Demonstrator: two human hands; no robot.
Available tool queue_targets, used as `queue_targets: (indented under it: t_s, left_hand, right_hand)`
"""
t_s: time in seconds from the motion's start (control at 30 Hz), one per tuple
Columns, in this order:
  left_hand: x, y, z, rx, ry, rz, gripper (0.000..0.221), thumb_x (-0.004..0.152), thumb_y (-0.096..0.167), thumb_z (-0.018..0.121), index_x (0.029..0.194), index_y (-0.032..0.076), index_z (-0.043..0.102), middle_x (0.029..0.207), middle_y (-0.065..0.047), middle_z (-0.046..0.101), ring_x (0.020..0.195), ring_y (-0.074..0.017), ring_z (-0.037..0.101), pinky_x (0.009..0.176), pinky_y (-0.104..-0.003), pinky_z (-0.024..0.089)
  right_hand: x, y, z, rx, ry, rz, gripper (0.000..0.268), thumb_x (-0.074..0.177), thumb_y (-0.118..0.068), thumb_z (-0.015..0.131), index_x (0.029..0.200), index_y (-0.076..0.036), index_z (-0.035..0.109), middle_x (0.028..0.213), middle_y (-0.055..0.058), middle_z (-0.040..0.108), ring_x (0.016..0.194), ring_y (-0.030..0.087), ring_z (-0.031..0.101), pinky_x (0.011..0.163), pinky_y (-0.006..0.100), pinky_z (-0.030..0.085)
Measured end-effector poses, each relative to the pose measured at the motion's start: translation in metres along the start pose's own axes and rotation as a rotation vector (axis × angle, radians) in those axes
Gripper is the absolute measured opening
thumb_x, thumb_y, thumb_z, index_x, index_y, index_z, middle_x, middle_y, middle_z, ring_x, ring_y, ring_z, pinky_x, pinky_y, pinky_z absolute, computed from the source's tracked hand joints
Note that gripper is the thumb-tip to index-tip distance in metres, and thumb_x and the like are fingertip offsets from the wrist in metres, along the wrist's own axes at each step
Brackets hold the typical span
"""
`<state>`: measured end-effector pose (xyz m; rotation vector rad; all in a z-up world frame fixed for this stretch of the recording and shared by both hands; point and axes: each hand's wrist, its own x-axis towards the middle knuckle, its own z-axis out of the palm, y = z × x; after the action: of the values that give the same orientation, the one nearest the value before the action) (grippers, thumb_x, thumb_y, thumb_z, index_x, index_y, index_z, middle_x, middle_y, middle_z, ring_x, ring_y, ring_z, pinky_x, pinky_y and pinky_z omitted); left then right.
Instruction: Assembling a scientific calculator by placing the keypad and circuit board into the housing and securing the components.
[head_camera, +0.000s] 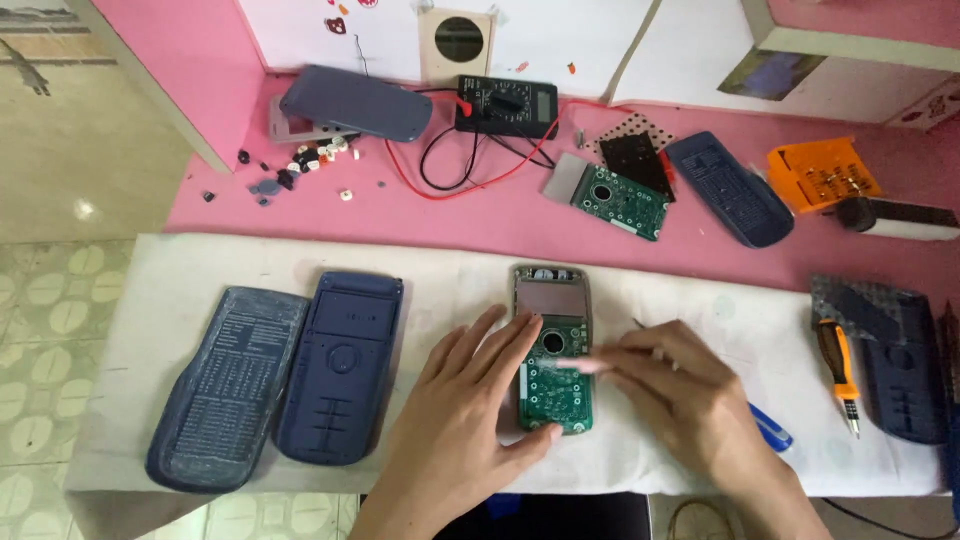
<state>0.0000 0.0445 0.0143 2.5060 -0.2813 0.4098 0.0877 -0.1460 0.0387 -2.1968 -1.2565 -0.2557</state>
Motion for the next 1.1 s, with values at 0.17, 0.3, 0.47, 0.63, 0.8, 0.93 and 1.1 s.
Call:
queue_targets:
  t_s: [0.17, 0.3, 0.47, 0.63, 0.8, 0.93, 1.1]
  left_hand:
    - [0.000, 0.000, 0.002, -0.016, 0.010, -0.007, 0.073, 0.074, 0.038, 0.062, 0.133, 0.006, 0.032, 0.136, -0.006, 0.039, 0.128, -0.0243, 0.030, 0.102, -0.041, 0.024]
    - [0.002, 0.001, 0.002, -0.034, -0.008, -0.022, 0.074, 0.074, 0.038, 0.063, 0.133, 0.006, 0.032, 0.136, -0.006, 0.040, 0.128, -0.0239, 0.029, 0.101, -0.041, 0.024]
    - [0.000, 0.001, 0.005, -0.009, 0.002, -0.029, 0.075, 0.075, 0.041, 0.062, 0.134, 0.007, 0.031, 0.136, -0.008, 0.039, 0.128, -0.0234, 0.030, 0.101, -0.041, 0.023]
    - [-0.001, 0.003, 0.004, 0.004, 0.027, -0.064, 0.071, 0.075, 0.038, 0.060, 0.132, 0.007, 0.032, 0.134, -0.009, 0.040, 0.127, -0.0259, 0.031, 0.099, -0.041, 0.026]
    - [0.000, 0.003, 0.004, -0.005, 0.061, -0.066, 0.064, 0.076, 0.027, 0.057, 0.132, 0.008, 0.031, 0.138, -0.009, 0.036, 0.128, -0.0260, 0.031, 0.100, -0.041, 0.028]
    - [0.002, 0.004, -0.003, -0.030, 0.044, -0.064, 0.065, 0.079, 0.029, 0.055, 0.134, 0.008, 0.029, 0.139, -0.011, 0.034, 0.129, -0.0267, 0.029, 0.101, -0.041, 0.026]
    - [0.020, -0.004, -0.019, -0.320, 0.104, -0.073, 0.050, 0.080, 0.030, 0.058, 0.122, 0.006, 0.045, 0.128, -0.013, 0.044, 0.120, -0.0262, 0.041, 0.099, -0.039, 0.031]
  right_hand:
    - [-0.004, 0.004, -0.006, -0.007, 0.011, 0.063, 0.026, 0.079, -0.010, 0.057, 0.103, -0.011, 0.065, 0.095, 0.003, 0.059, 0.087, 0.012, 0.057, 0.082, 0.024, 0.046]
    - [-0.006, 0.000, -0.003, 0.064, -0.017, 0.036, 0.030, 0.079, -0.008, 0.056, 0.108, -0.012, 0.062, 0.094, 0.005, 0.057, 0.084, 0.014, 0.058, 0.081, 0.024, 0.049]
    - [-0.007, -0.003, -0.006, -0.094, 0.100, 0.106, 0.025, 0.079, -0.008, 0.059, 0.102, -0.014, 0.065, 0.088, 0.004, 0.055, 0.080, 0.012, 0.058, 0.073, 0.022, 0.048]
    - [-0.010, -0.002, -0.003, -0.074, -0.017, 0.043, 0.033, 0.080, -0.007, 0.055, 0.112, -0.016, 0.060, 0.092, 0.005, 0.051, 0.083, 0.013, 0.057, 0.081, 0.025, 0.050]
    - [-0.008, -0.005, -0.010, 0.003, 0.191, 0.367, 0.013, 0.080, -0.011, 0.058, 0.090, -0.012, 0.067, 0.086, 0.000, 0.061, 0.061, 0.009, 0.054, 0.056, 0.021, 0.041]
    - [-0.016, 0.006, -0.003, 0.099, 0.142, 0.548, 0.019, 0.081, -0.019, 0.055, 0.096, -0.009, 0.061, 0.084, 0.000, 0.068, 0.069, 0.009, 0.062, 0.060, 0.022, 0.048]
    - [0.006, -0.001, -0.002, 0.283, 0.025, 0.523, 0.023, 0.083, -0.018, 0.049, 0.101, -0.009, 0.063, 0.079, -0.003, 0.065, 0.050, 0.006, 0.041, 0.051, 0.020, 0.037]
